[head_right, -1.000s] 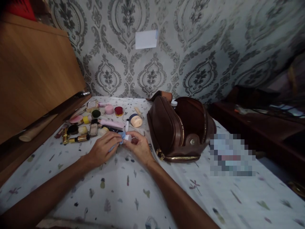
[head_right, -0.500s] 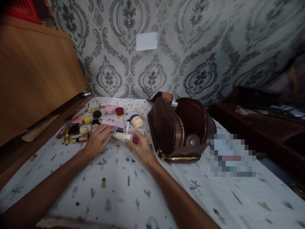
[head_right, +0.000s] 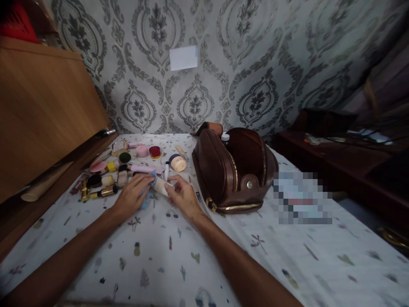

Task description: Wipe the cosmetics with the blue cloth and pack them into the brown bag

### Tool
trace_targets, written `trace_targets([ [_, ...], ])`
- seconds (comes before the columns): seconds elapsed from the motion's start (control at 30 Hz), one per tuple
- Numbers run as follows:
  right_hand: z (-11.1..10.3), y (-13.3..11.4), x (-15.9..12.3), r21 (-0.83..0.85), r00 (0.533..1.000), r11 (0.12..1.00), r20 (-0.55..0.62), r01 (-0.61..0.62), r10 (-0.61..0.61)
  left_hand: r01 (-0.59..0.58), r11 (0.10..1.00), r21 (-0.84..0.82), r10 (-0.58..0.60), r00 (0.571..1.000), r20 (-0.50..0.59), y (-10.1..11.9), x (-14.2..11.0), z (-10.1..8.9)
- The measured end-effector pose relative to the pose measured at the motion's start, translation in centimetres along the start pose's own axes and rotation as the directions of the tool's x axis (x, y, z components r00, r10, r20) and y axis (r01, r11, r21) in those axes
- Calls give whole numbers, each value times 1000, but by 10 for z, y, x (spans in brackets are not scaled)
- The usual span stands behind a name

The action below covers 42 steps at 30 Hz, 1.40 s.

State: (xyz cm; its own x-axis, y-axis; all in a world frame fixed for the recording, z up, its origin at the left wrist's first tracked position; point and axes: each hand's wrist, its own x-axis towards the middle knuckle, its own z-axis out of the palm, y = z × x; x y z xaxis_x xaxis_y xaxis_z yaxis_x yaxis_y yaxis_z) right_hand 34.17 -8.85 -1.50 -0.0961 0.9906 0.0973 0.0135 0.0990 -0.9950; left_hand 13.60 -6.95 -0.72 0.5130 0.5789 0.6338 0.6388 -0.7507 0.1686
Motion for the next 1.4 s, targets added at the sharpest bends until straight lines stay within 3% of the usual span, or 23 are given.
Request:
trace_targets([
  [0.17, -2, 4, 4, 59, 999, 998, 25, -33, 31, 96, 995, -38, -98, 994, -47, -7, 0, -1],
  [0.27, -2, 3, 4, 72, 997, 996, 61, -48, 43, 14, 992, -127, -22, 998, -63, 10, 1, -2],
  [0.4, 0, -1, 2, 48, 998, 998, 51, -35, 33, -101, 984, -146, 101, 995, -3, 29, 1, -1],
  [0.57, 0, -3, 1, 76, 997, 994, 13, -82, 81, -9, 999, -36, 9, 1000, 4, 9, 0, 2],
  [0.73, -2, -4, 3, 86, 995, 992, -45, -89, 94, 80, 996, -38, -83, 993, -89, 0, 1, -2],
  [0.8, -2, -5, 4, 97, 990, 989, -73, -110, 117, 18, 997, -74, -27, 993, -112, 10, 2, -4],
  [0.93, -2, -6, 2, 180, 986, 975, -73, -134, 149, -201, 975, -99, 195, 979, -63, 31, 3, -5],
  [1.0, -2, -6, 2, 236, 982, 958, -56, -163, 181, -221, 972, -77, 218, 975, -38, 32, 3, -5],
  [1.17, -3, -8, 4, 351, 954, 899, -47, -263, 298, -37, 999, 16, 38, 996, -85, 8, 5, -10],
  [1.27, -3, -12, 5, 432, 935, 846, -12, -314, 354, 123, 989, -80, -135, 979, -154, -2, 6, -12],
  [1.33, -2, -15, 3, 477, 933, 812, 49, -336, 358, 277, 925, -261, -333, 921, -201, -1, 6, -9],
  [1.4, 1, -17, -1, 506, 941, 795, 127, -333, 314, 414, 755, -509, -568, 800, -191, 4, 7, -5],
])
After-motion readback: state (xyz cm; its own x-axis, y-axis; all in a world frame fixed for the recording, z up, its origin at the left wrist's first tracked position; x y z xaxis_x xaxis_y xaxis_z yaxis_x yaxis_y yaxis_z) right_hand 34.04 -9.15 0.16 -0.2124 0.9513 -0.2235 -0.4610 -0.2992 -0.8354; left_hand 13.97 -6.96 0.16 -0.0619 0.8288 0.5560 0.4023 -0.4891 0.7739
